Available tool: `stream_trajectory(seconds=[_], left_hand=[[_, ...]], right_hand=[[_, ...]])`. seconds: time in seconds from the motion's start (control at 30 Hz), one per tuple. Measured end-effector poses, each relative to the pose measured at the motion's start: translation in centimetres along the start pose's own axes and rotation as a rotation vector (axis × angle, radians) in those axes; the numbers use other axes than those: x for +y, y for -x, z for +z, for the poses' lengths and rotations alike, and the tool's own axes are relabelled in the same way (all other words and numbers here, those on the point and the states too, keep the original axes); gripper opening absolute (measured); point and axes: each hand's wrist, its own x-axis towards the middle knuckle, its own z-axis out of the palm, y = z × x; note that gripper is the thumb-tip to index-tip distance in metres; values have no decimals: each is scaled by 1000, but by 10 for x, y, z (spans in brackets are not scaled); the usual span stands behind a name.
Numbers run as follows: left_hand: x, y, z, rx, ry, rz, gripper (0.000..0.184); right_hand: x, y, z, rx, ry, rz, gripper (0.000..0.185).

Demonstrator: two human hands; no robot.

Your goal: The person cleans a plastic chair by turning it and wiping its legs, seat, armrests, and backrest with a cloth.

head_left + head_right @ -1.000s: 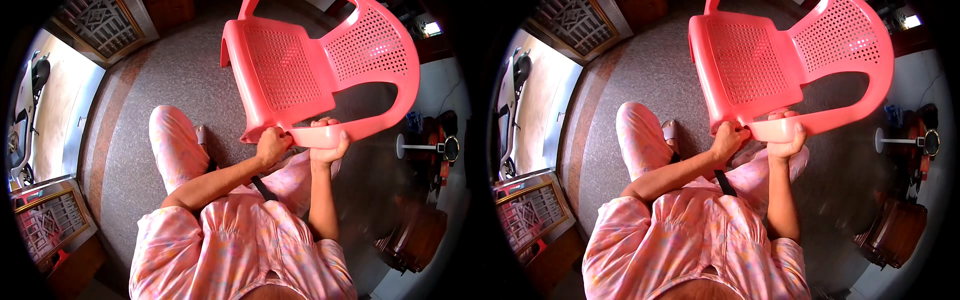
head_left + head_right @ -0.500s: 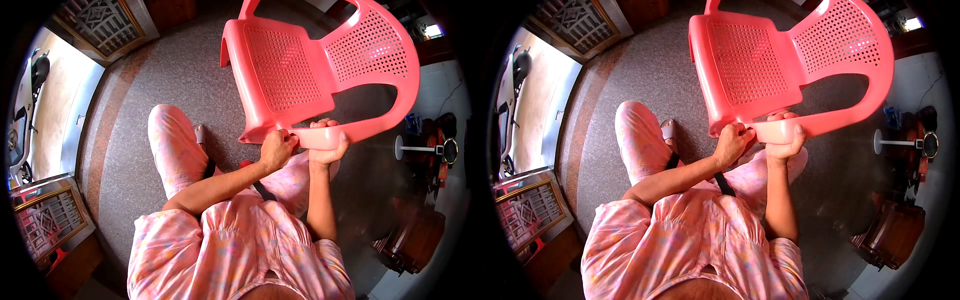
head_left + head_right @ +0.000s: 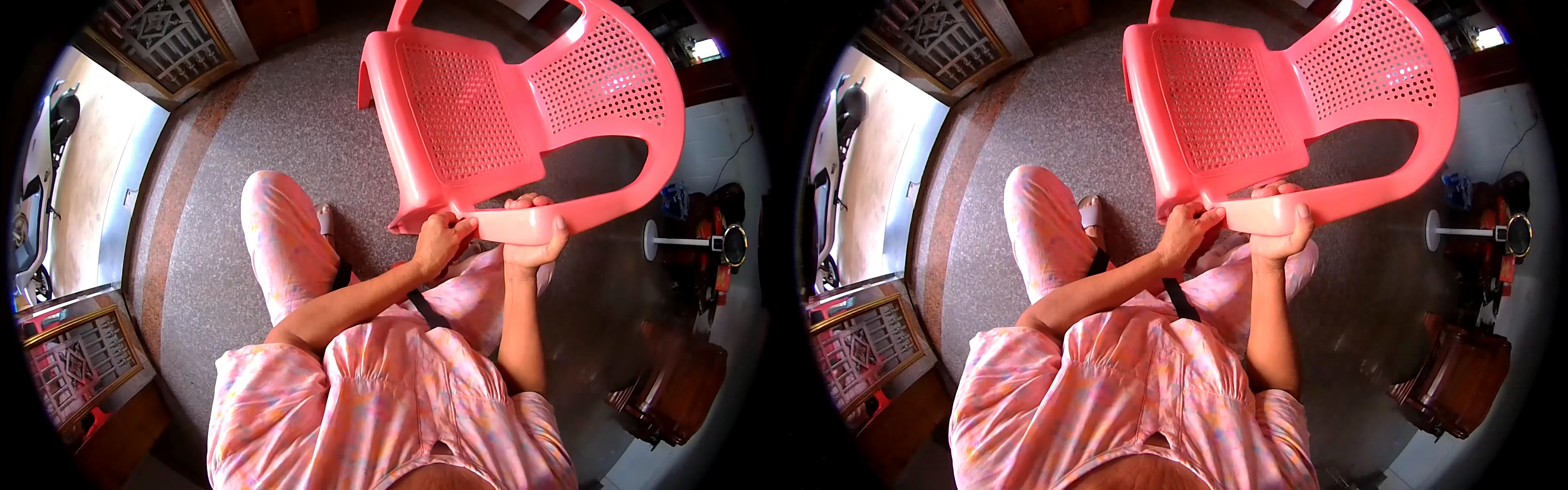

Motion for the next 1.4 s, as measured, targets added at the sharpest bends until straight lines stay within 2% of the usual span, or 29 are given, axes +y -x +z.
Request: stream_trajectory(seconds=[0.13,0.3,0.43,0.5,0.6,0.73,0.8,1.03,1.13,1.2,1.4], left_hand=[[-4,-3,6,7,-16,52,28],[-8,-8,4,-76,108,-62,21],[-7,-6,3,-57,119,-84,22],[-2,-2,6,-8,11,11,21],[-10,-8,7,-7,25,34,23],[-8,-8,3,-47,84,-38,24],[8,1,2,-59,-15,-50,20],[-12,-12,2,-55,47,-21,25],[-4,-6,5,-9,-61,6,23],[-2,-6,5,-56,75,-77,22],[-3,-6,5,-16,3,-8,22]], right_hand=[[0,0,1,-8,26,-21,41],[0,0,0,-6,17,-15,42],[1,-1,-2,-3,17,-16,41],[0,-1,-1,-5,21,-15,41],[0,0,-1,-4,30,-15,41],[0,-1,0,-4,16,-8,41],[-1,0,0,2,8,-4,41],[0,-1,0,6,38,-15,42],[0,0,-1,14,5,3,41],[1,1,1,20,2,-11,39],[0,0,4,24,-8,-16,38]])
